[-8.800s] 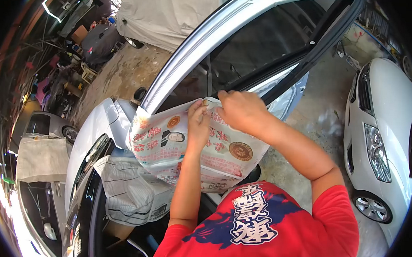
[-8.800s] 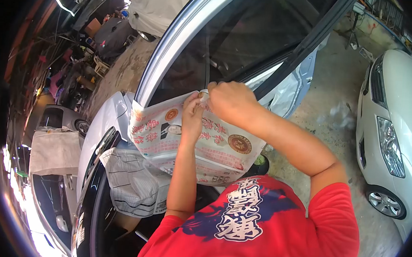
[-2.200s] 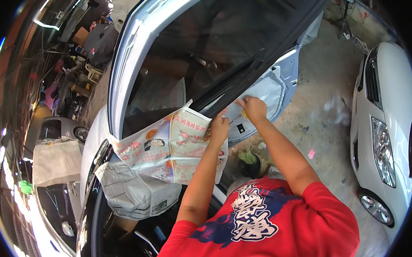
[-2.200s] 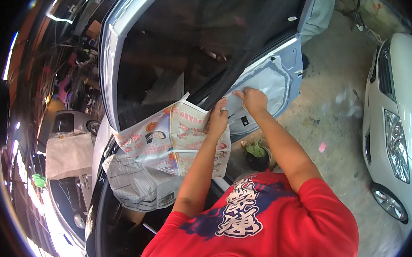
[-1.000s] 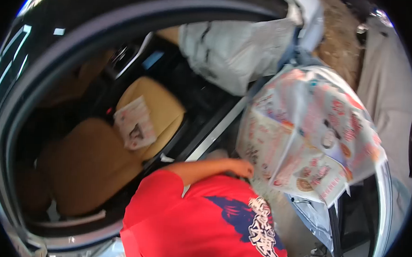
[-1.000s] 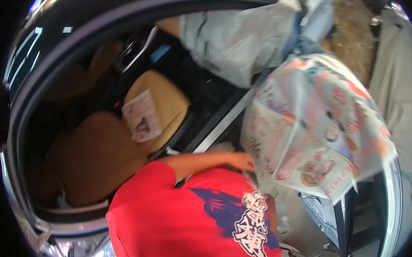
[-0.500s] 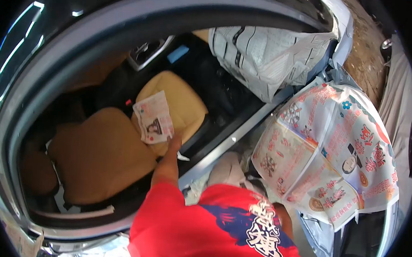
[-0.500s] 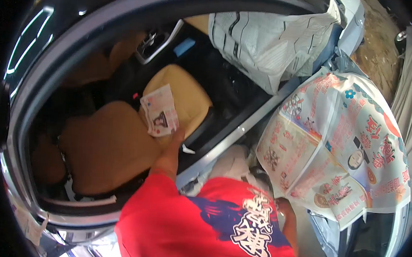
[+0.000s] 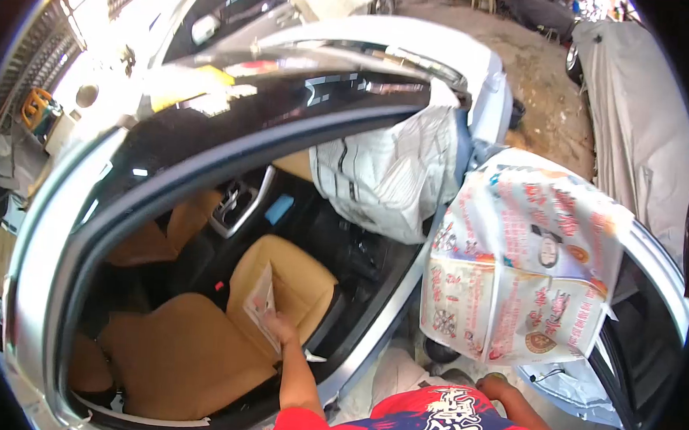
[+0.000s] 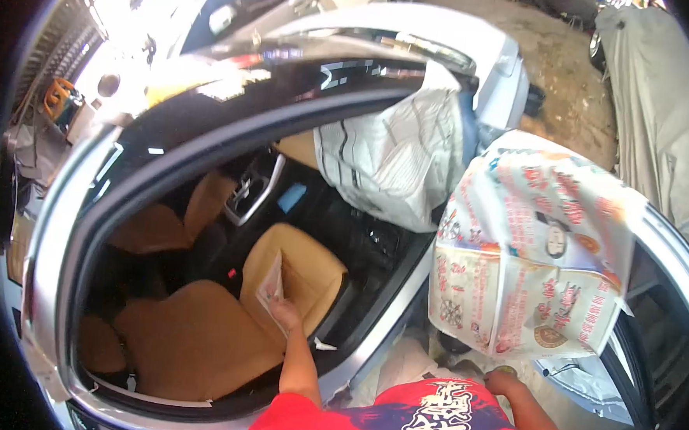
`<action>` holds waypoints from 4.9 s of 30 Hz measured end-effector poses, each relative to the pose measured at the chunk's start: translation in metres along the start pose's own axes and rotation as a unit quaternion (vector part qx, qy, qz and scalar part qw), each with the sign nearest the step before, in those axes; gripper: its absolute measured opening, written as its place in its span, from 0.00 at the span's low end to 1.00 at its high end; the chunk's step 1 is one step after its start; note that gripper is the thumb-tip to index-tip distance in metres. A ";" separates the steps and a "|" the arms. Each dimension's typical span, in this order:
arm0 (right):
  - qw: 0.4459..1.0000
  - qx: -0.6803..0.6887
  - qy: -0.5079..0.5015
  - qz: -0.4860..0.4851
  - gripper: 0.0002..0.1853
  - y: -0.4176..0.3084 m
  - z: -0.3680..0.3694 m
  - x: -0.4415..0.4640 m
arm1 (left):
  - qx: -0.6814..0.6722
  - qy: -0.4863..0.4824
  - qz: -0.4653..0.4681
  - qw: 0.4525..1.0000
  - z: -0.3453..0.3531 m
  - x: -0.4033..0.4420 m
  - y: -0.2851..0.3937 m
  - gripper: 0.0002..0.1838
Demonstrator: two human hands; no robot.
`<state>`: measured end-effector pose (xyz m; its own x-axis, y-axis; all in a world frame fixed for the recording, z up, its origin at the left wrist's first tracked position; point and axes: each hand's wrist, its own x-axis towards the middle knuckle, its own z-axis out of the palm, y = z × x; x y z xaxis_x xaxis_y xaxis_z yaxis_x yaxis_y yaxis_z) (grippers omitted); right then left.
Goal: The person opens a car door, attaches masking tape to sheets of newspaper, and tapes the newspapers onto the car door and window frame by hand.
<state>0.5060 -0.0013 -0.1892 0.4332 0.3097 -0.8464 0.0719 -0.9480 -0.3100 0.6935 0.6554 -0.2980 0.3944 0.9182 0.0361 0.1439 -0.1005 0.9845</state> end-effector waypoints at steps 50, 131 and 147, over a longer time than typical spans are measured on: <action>0.727 0.432 0.408 -0.344 0.19 -0.176 -0.084 -0.115 | -0.054 -0.574 0.021 0.817 -0.106 -0.401 0.299 0.18; 0.739 0.028 0.580 -0.343 0.05 -0.243 -0.226 -0.081 | -0.276 -0.252 -0.022 0.927 -0.164 -0.295 0.309 0.09; 0.719 -0.180 0.551 -0.385 0.08 -0.273 -0.178 -0.119 | 0.115 -0.476 0.060 0.870 -0.115 -0.305 0.318 0.19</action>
<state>0.5952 0.2075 0.0731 0.5753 0.6939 0.4330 0.8123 -0.5465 -0.2037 0.5144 0.3874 0.0240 0.9761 0.1737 -0.1309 0.1852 -0.3479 0.9190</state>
